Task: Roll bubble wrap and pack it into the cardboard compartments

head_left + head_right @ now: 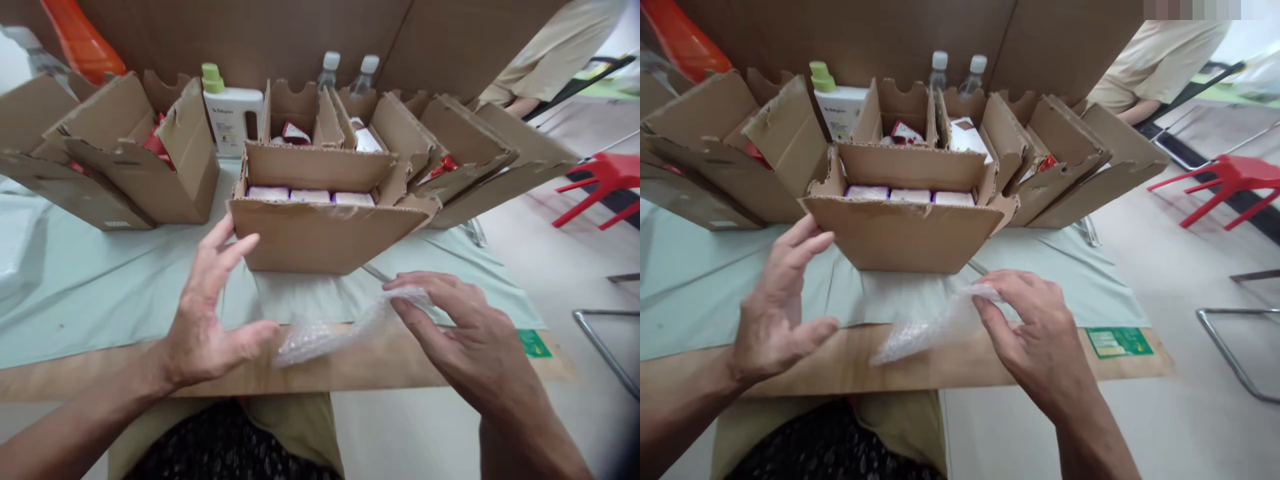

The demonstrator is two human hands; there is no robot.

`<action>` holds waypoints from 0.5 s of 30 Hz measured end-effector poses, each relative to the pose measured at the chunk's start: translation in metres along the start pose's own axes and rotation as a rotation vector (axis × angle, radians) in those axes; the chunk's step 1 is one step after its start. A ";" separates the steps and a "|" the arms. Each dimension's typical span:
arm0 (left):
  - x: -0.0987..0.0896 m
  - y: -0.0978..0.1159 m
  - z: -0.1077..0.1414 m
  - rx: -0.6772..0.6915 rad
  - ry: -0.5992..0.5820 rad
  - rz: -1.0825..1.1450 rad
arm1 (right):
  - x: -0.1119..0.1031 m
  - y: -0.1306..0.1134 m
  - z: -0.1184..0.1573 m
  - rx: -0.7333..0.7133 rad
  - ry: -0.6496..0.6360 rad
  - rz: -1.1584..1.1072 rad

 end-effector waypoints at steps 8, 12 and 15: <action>0.034 0.040 0.048 0.041 -0.154 0.001 | -0.028 -0.054 -0.007 -0.146 -0.028 -0.133; 0.046 0.006 0.053 -0.292 -0.369 0.149 | -0.043 -0.058 0.000 -0.128 -0.038 -0.286; 0.042 -0.008 0.062 -0.534 -0.578 0.288 | -0.052 -0.042 0.008 -0.039 -0.005 -0.242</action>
Point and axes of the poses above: each hand's wrist, its own z-axis away from the middle knuckle, its own x-axis out of the palm, y = z × x, the point moved 6 cm from there along -z, towards the middle knuckle, and after that the axes turned 12 degrees about z, right-handed, at the moved point
